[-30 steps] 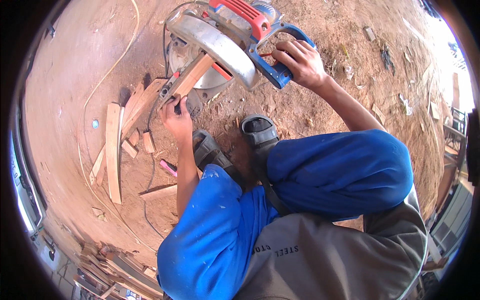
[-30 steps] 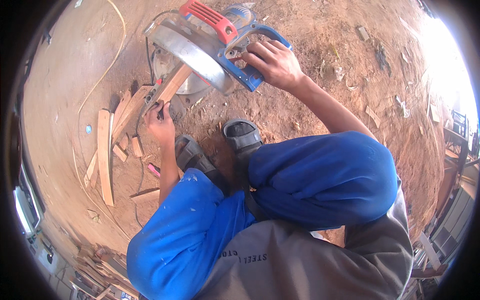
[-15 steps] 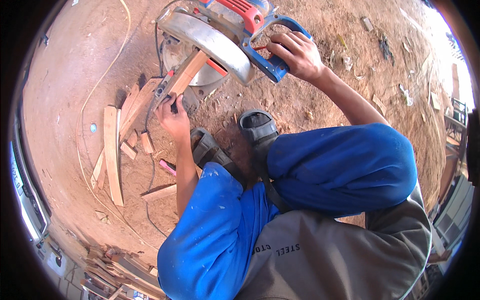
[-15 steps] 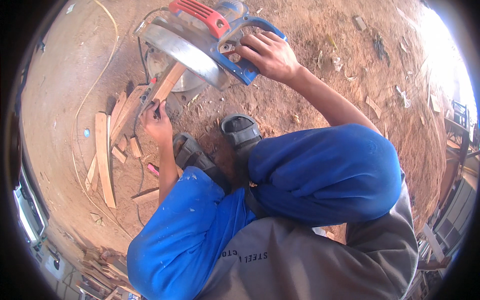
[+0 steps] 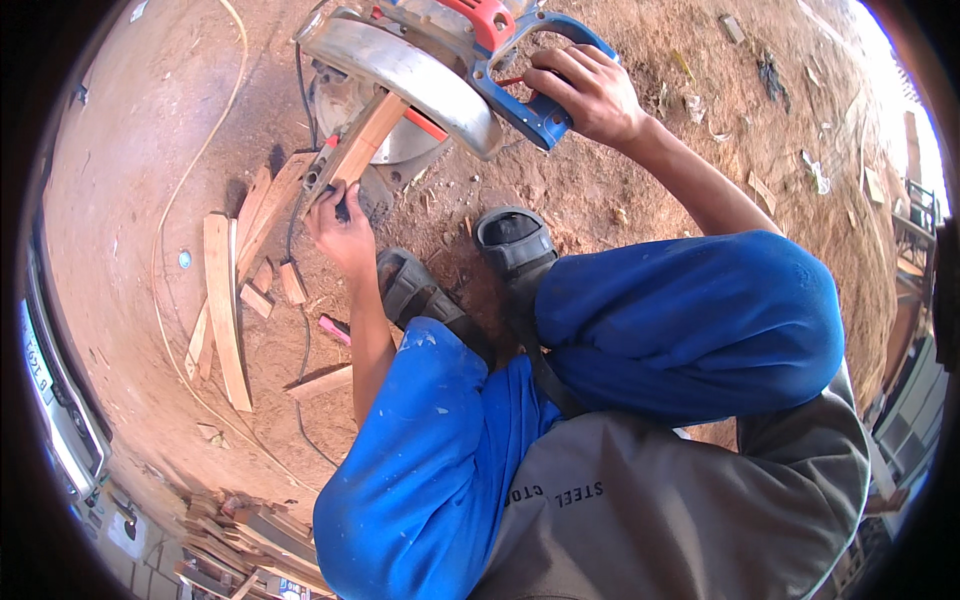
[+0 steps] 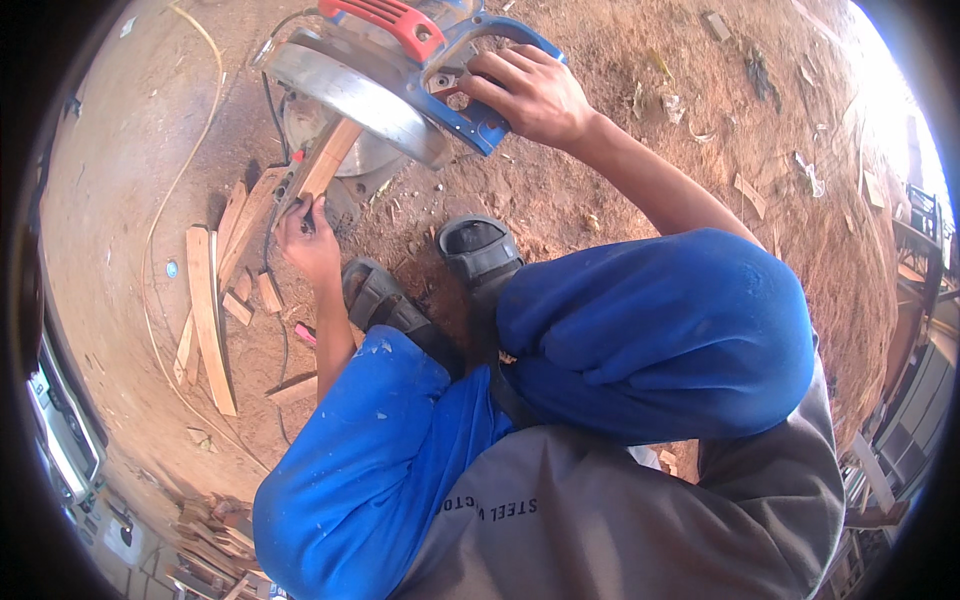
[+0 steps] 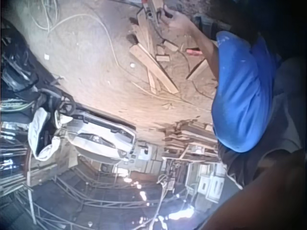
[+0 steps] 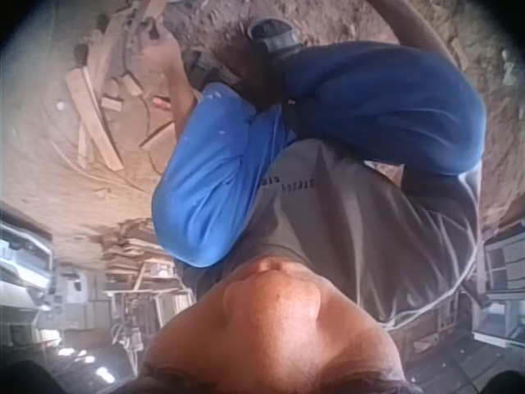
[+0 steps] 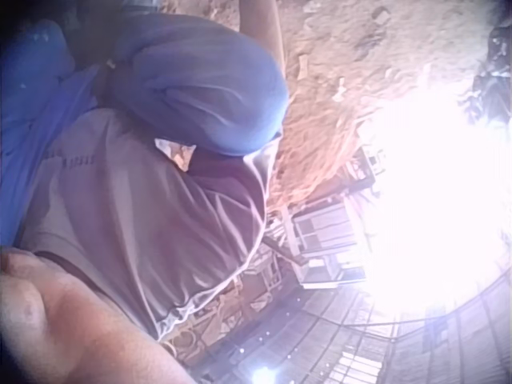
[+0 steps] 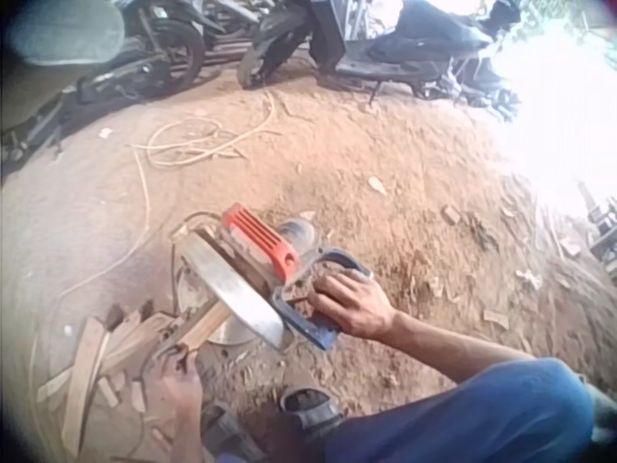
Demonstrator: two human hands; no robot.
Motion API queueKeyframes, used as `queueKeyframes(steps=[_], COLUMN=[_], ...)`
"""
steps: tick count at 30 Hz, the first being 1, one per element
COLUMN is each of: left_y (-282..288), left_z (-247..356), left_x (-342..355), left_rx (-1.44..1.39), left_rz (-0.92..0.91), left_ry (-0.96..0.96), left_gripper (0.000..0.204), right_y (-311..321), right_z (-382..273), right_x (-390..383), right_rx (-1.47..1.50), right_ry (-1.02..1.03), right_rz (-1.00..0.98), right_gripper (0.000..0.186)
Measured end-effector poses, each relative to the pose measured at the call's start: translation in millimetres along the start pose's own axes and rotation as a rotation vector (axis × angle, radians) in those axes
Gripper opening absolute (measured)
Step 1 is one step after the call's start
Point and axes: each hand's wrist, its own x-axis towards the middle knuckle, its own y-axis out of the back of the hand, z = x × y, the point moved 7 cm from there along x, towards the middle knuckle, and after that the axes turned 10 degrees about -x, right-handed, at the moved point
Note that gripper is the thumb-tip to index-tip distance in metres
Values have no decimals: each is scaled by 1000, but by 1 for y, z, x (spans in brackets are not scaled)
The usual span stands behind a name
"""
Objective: The person positions wood pieces against a miter saw and makes several cuts by pulling the saw handle down.
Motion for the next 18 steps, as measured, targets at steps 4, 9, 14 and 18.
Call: queueKeyframes(steps=[4,9,14,18], left_y=[0,0,0,0], left_z=[-1,-1,-2,-2], left_x=[0,0,0,0], left_rx=[-14,-3,9,11], left_rz=[5,2,-2,-3], left_ry=[-7,3,-13,-7], left_gripper=[19,19,20,19], right_y=[-1,-2,-3,-5], right_z=[0,0,0,0], right_x=[-1,-2,-2,-4], right_rx=[-8,-8,-12,-14], right_ry=[0,0,-6,-8], right_rz=[-3,2,-9,-5], right_gripper=[34,35,36,38])
